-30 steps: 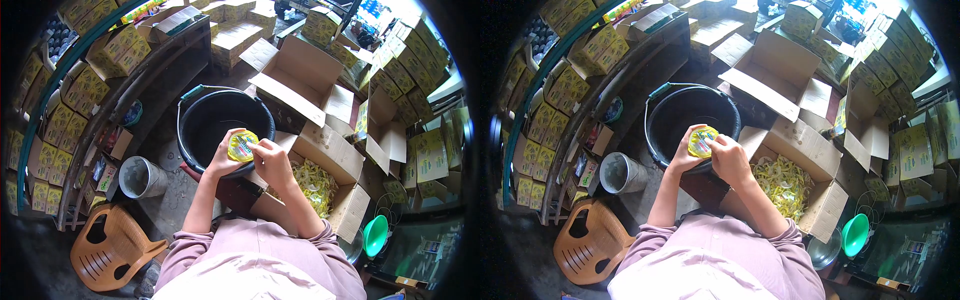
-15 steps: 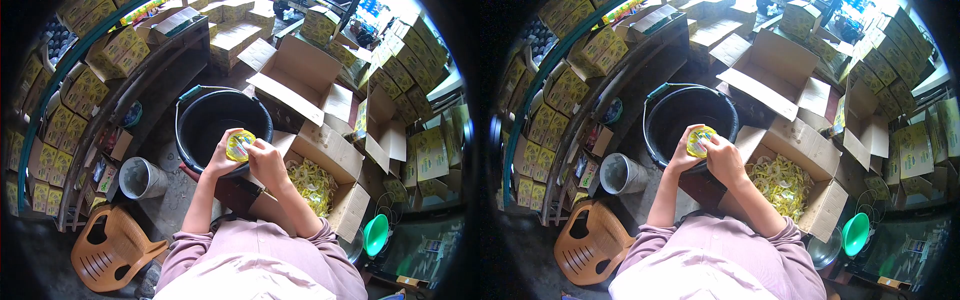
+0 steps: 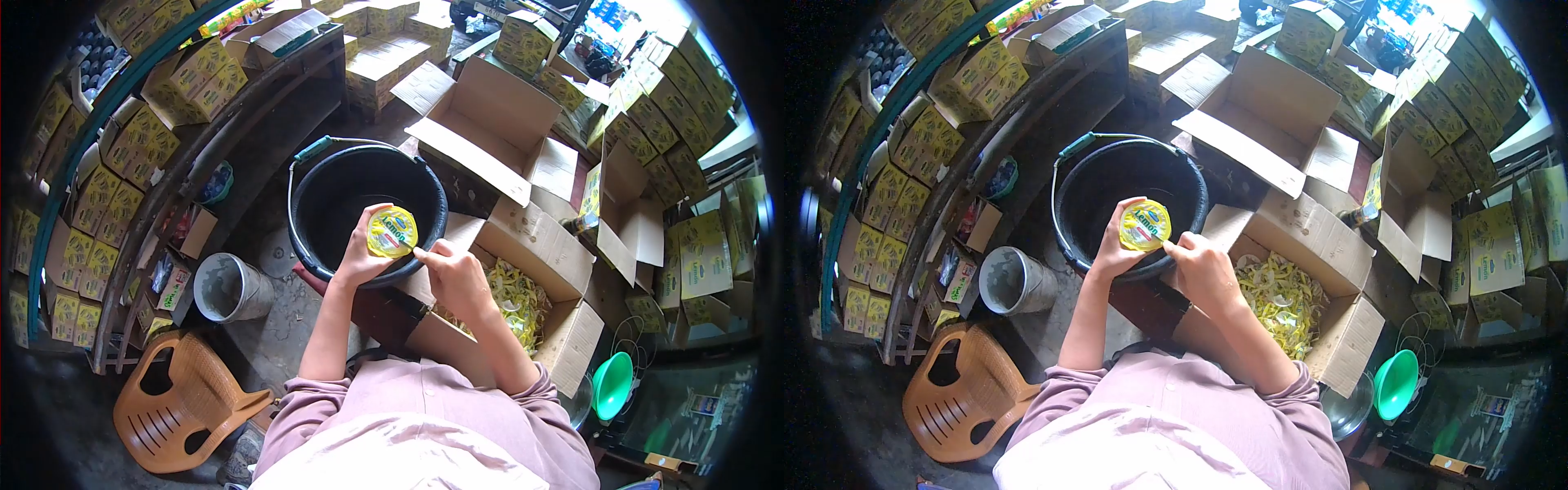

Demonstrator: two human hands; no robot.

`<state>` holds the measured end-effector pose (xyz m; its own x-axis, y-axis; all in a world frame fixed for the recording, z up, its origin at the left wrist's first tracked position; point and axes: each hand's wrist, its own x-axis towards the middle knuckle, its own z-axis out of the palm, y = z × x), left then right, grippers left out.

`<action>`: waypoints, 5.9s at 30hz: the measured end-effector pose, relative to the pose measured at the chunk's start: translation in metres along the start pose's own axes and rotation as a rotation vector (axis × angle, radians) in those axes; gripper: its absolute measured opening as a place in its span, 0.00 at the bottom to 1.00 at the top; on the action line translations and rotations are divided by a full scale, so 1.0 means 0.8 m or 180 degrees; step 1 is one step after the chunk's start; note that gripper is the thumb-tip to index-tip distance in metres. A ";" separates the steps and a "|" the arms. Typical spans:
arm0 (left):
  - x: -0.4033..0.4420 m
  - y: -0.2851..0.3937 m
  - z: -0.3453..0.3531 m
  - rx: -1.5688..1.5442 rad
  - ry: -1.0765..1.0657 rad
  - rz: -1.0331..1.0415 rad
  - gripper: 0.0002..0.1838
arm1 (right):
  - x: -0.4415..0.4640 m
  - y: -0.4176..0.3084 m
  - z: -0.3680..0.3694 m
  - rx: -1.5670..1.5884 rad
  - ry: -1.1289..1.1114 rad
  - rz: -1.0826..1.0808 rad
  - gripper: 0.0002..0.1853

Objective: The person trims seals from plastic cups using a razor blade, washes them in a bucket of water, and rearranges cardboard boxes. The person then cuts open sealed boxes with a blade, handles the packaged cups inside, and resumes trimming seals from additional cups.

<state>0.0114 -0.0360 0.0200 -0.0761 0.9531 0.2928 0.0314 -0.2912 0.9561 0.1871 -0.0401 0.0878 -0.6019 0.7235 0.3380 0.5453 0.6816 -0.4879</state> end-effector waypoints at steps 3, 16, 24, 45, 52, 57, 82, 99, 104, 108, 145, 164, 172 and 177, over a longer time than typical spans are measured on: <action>0.000 0.001 0.000 0.0009 -0.0069 -0.0059 0.39 | -0.005 0.004 -0.009 0.0006 -0.0091 0.0007 0.13; 0.001 0.000 -0.004 0.0002 -0.0130 -0.0220 0.40 | 0.065 0.050 -0.029 -0.0040 -0.0222 -0.1367 0.12; 0.002 0.000 -0.005 -0.0098 -0.0221 -0.0383 0.37 | 0.096 0.042 -0.007 -0.0080 -0.0486 -0.1888 0.12; 0.002 -0.001 -0.006 -0.0220 -0.0277 -0.0418 0.37 | 0.098 0.044 -0.006 -0.0335 -0.0824 -0.1809 0.13; 0.002 0.007 -0.005 0.0024 -0.0259 -0.0399 0.38 | 0.099 0.060 0.001 -0.0013 -0.0811 -0.1815 0.12; 0.001 0.000 -0.006 0.0030 -0.0249 -0.0378 0.38 | 0.100 0.064 0.005 0.0125 -0.0783 -0.1809 0.11; 0.001 0.002 -0.007 -0.0102 -0.0411 -0.0450 0.40 | 0.101 0.067 0.004 0.0388 -0.0817 -0.1861 0.10; 0.000 0.005 -0.008 -0.0134 -0.0478 -0.0447 0.39 | 0.101 0.071 0.004 0.0507 -0.0836 -0.1813 0.07; 0.000 0.005 -0.007 -0.0106 -0.0487 -0.0427 0.38 | 0.100 0.072 0.004 0.0517 -0.0830 -0.1791 0.07; 0.001 0.004 -0.008 -0.0156 -0.0507 -0.0381 0.38 | 0.102 0.075 0.002 0.0359 -0.0843 -0.1850 0.10; 0.003 -0.009 -0.002 0.0684 -0.0072 -0.0467 0.37 | 0.091 0.100 -0.041 -0.0852 -0.0466 -0.1472 0.10; 0.058 -0.033 -0.013 0.5105 -0.1540 -0.0653 0.26 | -0.253 0.107 -0.026 0.0412 0.1809 0.1767 0.10; 0.077 -0.029 -0.005 0.5890 -0.1872 -0.0848 0.28 | -0.287 0.088 -0.028 0.0337 0.1967 0.1949 0.08; 0.092 -0.003 -0.010 0.6203 -0.1881 -0.0739 0.23 | -0.300 0.086 -0.027 0.0262 0.1974 0.1951 0.07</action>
<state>-0.0022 0.0342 0.0392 0.0171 0.9735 -0.2279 0.9008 -0.1139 -0.4190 0.3815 -0.1644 -0.0090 0.2225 0.9052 0.3622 0.6105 0.1603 -0.7757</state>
